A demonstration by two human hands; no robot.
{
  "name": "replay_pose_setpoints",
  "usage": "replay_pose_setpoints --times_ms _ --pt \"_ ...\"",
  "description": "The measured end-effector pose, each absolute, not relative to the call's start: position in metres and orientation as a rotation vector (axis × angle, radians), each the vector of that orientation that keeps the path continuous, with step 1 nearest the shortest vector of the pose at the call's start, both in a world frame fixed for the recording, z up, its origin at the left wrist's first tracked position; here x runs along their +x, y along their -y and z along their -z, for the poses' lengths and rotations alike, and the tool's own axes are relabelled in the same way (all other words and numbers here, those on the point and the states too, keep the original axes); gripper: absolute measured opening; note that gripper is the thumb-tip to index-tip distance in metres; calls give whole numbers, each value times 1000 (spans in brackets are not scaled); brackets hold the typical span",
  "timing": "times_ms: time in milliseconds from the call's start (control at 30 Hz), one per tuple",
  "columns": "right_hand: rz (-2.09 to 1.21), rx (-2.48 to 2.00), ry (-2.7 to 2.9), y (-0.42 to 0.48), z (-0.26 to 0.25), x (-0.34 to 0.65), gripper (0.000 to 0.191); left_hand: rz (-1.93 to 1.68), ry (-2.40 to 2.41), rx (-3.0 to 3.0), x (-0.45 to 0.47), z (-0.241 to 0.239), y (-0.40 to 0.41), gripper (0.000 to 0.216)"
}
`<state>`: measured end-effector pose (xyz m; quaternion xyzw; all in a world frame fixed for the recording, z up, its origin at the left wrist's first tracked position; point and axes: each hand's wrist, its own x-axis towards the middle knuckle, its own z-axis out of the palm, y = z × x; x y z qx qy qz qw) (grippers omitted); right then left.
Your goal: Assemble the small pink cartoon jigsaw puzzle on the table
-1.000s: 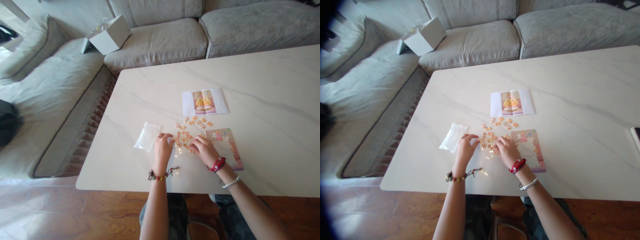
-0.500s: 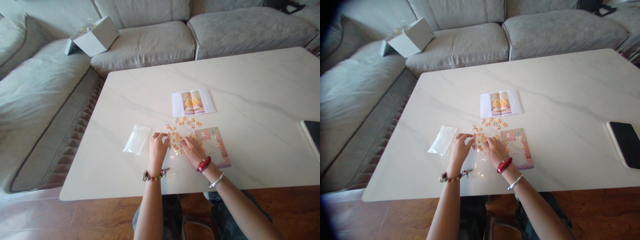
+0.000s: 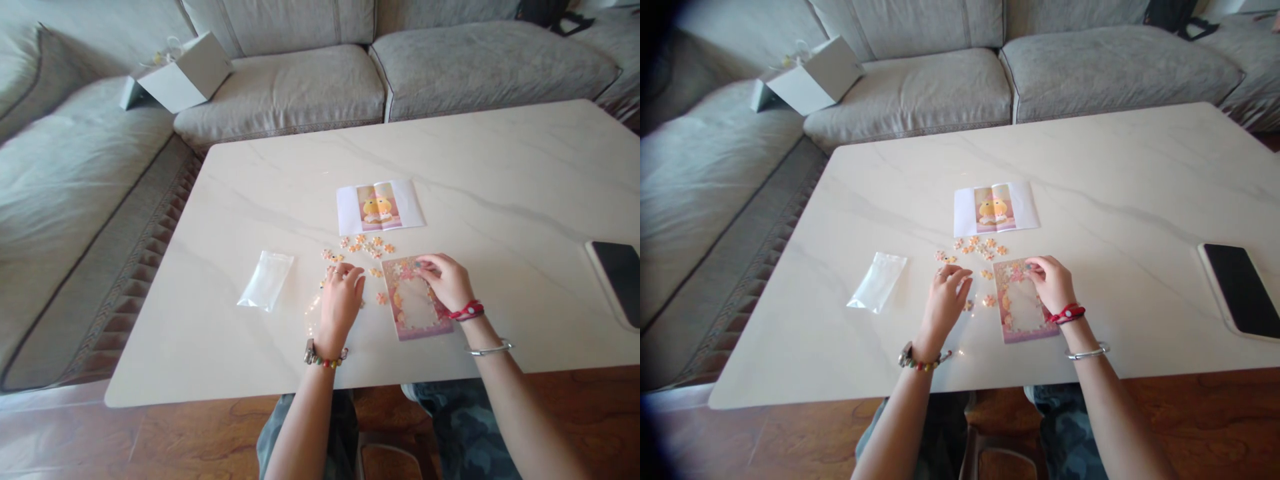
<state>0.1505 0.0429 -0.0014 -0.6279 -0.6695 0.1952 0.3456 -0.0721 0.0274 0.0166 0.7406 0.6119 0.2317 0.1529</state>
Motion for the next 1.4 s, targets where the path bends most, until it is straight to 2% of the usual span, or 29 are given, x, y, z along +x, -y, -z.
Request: replay_pose_setpoints --times_ms 233,633,1067,1267,1400 --pt "-486 -1617 1698 -44 5 143 12 -409 -1592 2389 -23 -13 -11 24" --pt "-329 -1594 1859 -48 13 146 3 -289 -1589 2486 -11 -2 -8 32" --pt "-132 -1469 2303 -25 11 154 34 -231 -1581 2549 -12 -5 -3 35" --pt "87 -1624 2336 -14 13 143 30 -229 -1594 2554 -10 -4 -1 37" --pt "0 -1566 2276 -14 14 146 33 -276 -1599 2516 -10 -3 -1 36"
